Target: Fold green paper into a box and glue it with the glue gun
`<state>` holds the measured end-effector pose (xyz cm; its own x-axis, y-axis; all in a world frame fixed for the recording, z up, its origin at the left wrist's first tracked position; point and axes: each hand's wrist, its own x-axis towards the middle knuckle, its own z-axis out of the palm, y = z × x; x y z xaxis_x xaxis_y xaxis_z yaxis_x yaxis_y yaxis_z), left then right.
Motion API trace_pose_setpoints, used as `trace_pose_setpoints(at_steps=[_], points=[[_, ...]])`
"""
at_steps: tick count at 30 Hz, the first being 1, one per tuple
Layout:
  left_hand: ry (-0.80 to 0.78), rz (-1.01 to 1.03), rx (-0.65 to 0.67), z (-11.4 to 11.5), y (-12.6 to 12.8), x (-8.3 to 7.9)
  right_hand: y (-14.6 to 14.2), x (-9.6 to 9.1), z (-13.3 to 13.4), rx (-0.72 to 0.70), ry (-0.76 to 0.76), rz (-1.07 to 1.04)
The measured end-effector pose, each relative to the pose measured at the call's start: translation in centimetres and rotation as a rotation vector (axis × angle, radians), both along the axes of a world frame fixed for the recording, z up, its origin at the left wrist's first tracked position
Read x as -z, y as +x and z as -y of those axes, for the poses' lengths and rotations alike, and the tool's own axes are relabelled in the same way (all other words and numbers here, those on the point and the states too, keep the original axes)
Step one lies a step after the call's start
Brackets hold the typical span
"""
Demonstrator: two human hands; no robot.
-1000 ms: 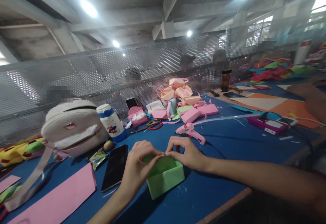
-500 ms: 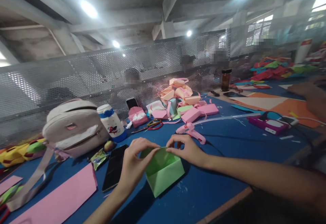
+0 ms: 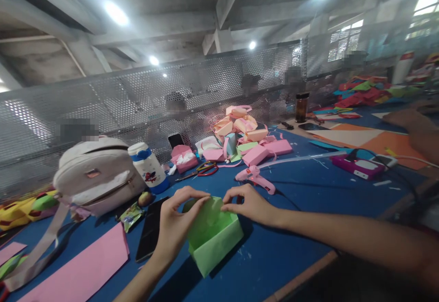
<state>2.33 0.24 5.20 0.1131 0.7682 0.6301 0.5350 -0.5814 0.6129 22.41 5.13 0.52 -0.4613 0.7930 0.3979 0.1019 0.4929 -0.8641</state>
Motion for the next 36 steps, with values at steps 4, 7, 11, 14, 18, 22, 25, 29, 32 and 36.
trace_pose_setpoints(at_steps=[4,7,11,14,18,22,25,29,32,36], points=[[-0.062,0.029,-0.014,0.1,0.2,0.1,-0.2,0.2,0.0,-0.029,-0.006,0.013],[-0.067,0.041,-0.01,0.2,0.3,0.2,-0.1,0.1,0.1,-0.043,0.007,0.018],[-0.055,0.035,0.003,0.4,0.5,0.3,-0.1,-0.1,0.2,-0.046,-0.018,-0.009],[-0.074,0.044,0.004,0.4,0.7,0.7,-0.1,-0.2,0.1,-0.034,-0.031,-0.051],[-0.157,0.119,-0.034,0.1,0.9,1.1,-0.1,0.0,0.0,0.002,-0.027,-0.078],[-0.205,0.153,-0.042,-0.2,0.9,1.2,-0.1,0.0,0.1,0.008,-0.014,-0.089],[-0.236,0.155,-0.039,-0.1,1.0,1.2,0.0,-0.1,0.1,0.009,-0.002,-0.11],[-0.243,0.152,-0.044,0.1,1.1,1.3,0.0,-0.2,0.1,0.038,0.015,-0.11],[-0.238,0.145,-0.048,0.2,1.1,1.3,0.0,-0.3,0.2,0.04,0.021,-0.099],[-0.247,0.154,-0.03,0.2,1.2,1.4,-0.1,-0.5,0.3,0.036,0.043,-0.11]])
